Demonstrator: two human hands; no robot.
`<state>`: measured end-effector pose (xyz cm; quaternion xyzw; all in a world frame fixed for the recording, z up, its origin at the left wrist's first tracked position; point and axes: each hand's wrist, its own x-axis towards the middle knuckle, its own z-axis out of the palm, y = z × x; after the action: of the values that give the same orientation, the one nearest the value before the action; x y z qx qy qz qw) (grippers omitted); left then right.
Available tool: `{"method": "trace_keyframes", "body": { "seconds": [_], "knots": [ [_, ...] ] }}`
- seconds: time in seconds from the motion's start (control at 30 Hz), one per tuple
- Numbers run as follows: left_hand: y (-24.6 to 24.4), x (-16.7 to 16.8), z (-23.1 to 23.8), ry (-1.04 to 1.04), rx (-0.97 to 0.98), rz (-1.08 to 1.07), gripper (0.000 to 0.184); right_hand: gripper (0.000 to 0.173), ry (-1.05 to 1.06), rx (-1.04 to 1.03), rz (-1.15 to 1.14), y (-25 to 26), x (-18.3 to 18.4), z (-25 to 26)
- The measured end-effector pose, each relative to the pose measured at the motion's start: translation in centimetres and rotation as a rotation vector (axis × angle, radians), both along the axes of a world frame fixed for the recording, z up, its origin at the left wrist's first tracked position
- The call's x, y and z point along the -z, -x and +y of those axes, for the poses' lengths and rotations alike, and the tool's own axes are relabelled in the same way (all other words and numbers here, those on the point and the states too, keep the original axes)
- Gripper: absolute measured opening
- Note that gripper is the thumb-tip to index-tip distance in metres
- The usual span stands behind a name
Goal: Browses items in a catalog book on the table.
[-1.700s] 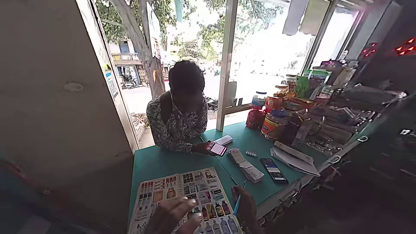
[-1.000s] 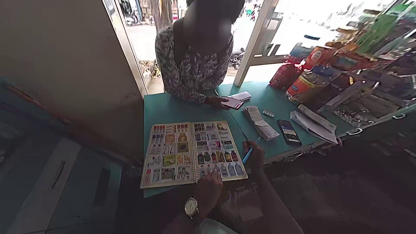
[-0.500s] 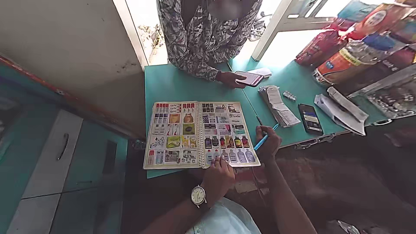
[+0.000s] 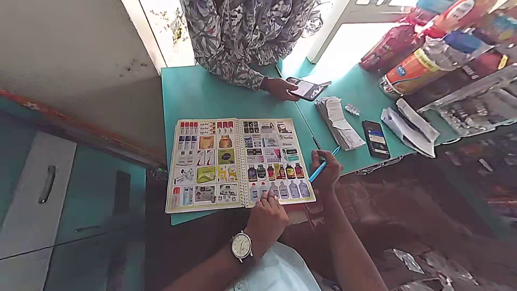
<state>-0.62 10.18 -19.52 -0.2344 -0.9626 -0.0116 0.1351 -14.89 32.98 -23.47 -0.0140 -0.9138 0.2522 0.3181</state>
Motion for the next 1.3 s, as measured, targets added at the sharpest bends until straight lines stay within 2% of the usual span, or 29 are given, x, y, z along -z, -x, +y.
{"method": "trace_keyframes", "body": {
  "seconds": [0.2,0.27,0.47,0.67,1.07,1.3],
  "knots": [
    [0.0,-1.5,0.1,0.007,-0.017,-0.25,0.028,0.027,-0.009,0.011,-0.03,-0.1,-0.2,-0.1],
    [0.1,-1.4,-0.1,-0.008,-0.013,-0.264,0.028,0.027,-0.002,0.007,-0.025,-0.1,-0.3,-0.2],
    [0.0,-0.8,-0.3,-0.09,-0.006,-0.197,0.022,0.026,0.015,0.009,0.005,-0.1,0.0,-0.1],
    [-0.1,-0.9,-0.2,-0.083,-0.02,-0.239,0.025,0.024,0.029,0.012,0.019,-0.2,-0.1,0.1],
    [-0.7,1.4,0.4,-0.128,-0.075,0.008,0.02,0.025,0.009,0.022,-0.011,-0.2,0.3,0.3],
    [-0.9,1.5,0.5,-0.117,-0.093,0.05,0.023,0.023,0.023,0.009,-0.022,-0.3,0.0,0.1]
  ]
}}
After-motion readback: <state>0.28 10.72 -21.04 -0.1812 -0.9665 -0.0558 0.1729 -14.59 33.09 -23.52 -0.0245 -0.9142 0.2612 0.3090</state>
